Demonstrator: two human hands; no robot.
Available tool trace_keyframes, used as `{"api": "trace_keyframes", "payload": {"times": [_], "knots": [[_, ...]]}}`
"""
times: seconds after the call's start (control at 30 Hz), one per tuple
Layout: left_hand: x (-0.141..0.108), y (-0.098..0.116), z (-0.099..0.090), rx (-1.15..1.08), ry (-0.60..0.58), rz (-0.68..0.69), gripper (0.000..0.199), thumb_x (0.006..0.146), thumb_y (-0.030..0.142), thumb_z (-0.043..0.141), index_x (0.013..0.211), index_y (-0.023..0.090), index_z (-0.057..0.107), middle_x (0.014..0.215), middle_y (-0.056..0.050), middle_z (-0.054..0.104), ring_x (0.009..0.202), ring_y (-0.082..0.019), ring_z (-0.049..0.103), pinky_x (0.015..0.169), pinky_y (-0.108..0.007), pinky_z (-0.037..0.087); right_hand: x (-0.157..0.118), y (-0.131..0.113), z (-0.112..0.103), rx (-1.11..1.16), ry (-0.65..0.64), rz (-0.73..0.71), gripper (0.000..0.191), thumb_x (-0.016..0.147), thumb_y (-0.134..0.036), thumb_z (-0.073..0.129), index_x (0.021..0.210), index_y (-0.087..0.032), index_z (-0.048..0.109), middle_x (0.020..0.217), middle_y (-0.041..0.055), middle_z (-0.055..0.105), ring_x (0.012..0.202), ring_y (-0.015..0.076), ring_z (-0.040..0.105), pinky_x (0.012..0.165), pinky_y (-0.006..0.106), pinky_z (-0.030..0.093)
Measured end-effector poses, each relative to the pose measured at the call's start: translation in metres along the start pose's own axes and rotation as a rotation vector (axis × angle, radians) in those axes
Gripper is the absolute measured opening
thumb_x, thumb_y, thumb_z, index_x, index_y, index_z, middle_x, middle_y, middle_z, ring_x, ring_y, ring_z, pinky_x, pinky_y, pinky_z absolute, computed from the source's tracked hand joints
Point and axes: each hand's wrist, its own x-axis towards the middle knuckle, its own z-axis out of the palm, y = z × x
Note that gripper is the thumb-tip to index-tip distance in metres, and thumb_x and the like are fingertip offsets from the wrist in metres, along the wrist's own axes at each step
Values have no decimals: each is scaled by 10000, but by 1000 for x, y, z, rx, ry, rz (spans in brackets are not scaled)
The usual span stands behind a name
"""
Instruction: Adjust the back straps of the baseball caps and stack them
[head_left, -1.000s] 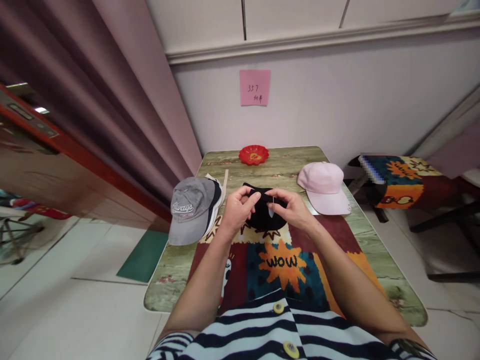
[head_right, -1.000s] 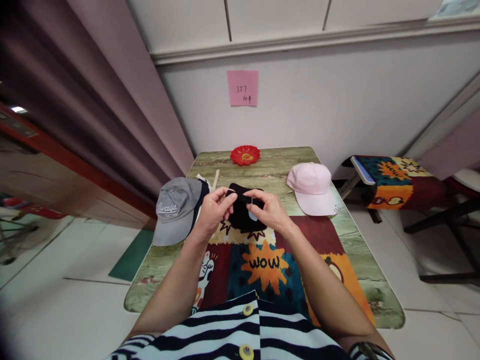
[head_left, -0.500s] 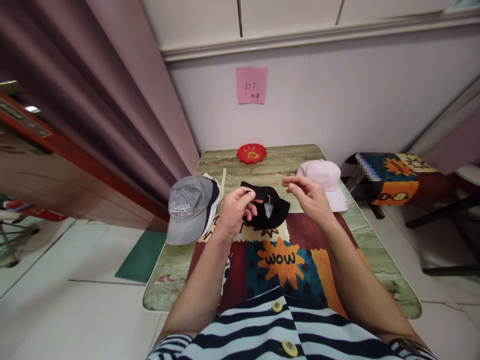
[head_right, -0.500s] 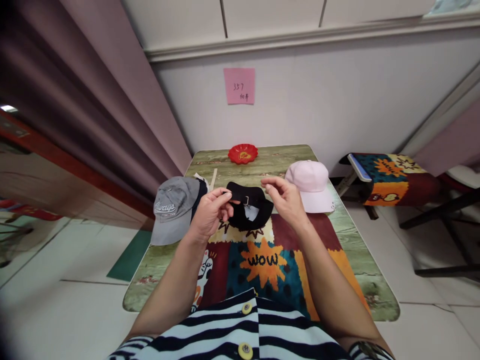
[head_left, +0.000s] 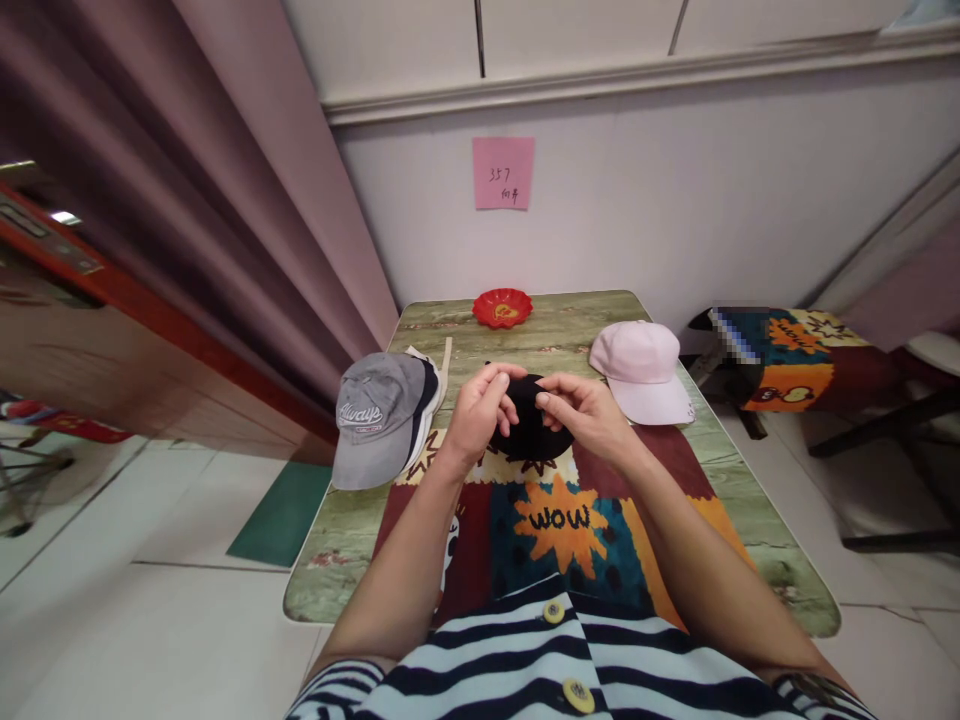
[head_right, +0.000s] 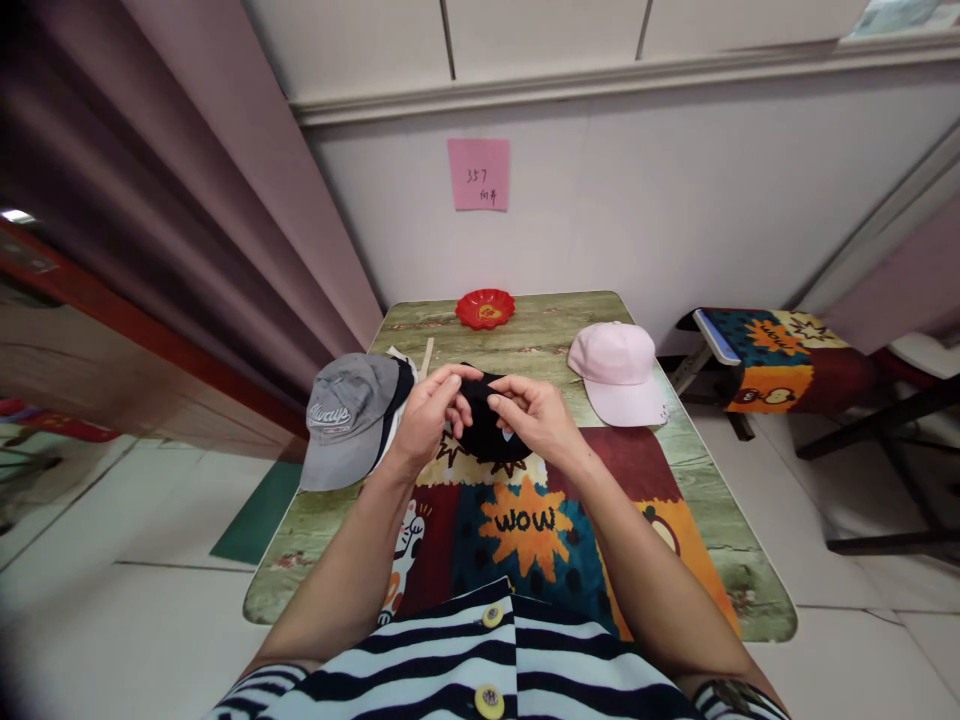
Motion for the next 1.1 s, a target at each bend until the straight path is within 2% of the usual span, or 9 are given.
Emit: {"api": "trace_keyframes", "payload": {"times": [0.07, 0.13, 0.23, 0.37, 0.53, 0.67, 0.9, 1.1], "knots": [[6, -3, -1, 68, -124, -31, 322, 899, 385, 547, 1116, 168, 644, 526, 52, 541, 387, -97, 476, 376, -186, 362, 0, 0, -3, 47, 8, 7, 355, 820, -521, 730, 950, -192, 717, 692, -9, 664, 547, 112, 581, 547, 244, 499], [11, -4, 1, 187, -237, -42, 251, 835, 309, 618, 1040, 173, 669, 557, 49, 548, 400, -99, 488, 371, -189, 354, 0, 0, -5, 78, 22, 14, 361, 817, -547, 734, 884, -193, 713, 635, -21, 629, 528, 104, 551, 543, 237, 478], [13, -6, 4, 295, -289, -31, 134, 784, 239, 649, 895, 173, 682, 596, 34, 571, 430, -94, 505, 387, -187, 345, 1, 2, -8, 116, 55, 38, 395, 824, -584, 717, 783, -193, 679, 589, -24, 592, 520, 103, 519, 543, 234, 454], [14, -12, 5, 244, -263, -92, 102, 766, 238, 660, 846, 173, 658, 531, 45, 526, 425, -95, 489, 388, -177, 318, 3, 9, -11, 146, 93, 58, 423, 814, -604, 711, 743, -193, 641, 713, 7, 651, 542, 100, 521, 542, 238, 455], [13, -18, 2, 108, -239, -163, 200, 753, 325, 726, 838, 172, 629, 459, 64, 492, 370, -77, 420, 362, -166, 302, 3, 17, -12, 102, 146, 44, 358, 804, -541, 727, 748, -199, 638, 717, 4, 644, 582, 126, 580, 585, 262, 503], [12, -19, 2, 72, -209, -152, 275, 740, 381, 772, 823, 164, 625, 467, 56, 523, 360, -66, 428, 364, -157, 300, 3, 23, -13, -61, 154, 13, 288, 835, -488, 690, 779, -211, 636, 747, 24, 675, 617, 157, 621, 597, 285, 534], [10, -24, 5, 70, -133, -104, 287, 697, 331, 813, 817, 167, 610, 485, 68, 525, 399, -77, 474, 386, -168, 378, 3, 19, -7, -322, 233, -37, 157, 821, -343, 639, 743, -207, 624, 868, 56, 715, 598, 145, 624, 560, 269, 495], [8, -28, 9, 152, -50, -27, 250, 738, 327, 777, 874, 184, 625, 528, 67, 536, 423, -91, 499, 393, -175, 372, 2, 12, -5, -400, 250, -65, 157, 813, -334, 627, 725, -203, 630, 750, 36, 683, 550, 126, 543, 521, 252, 403]]}}
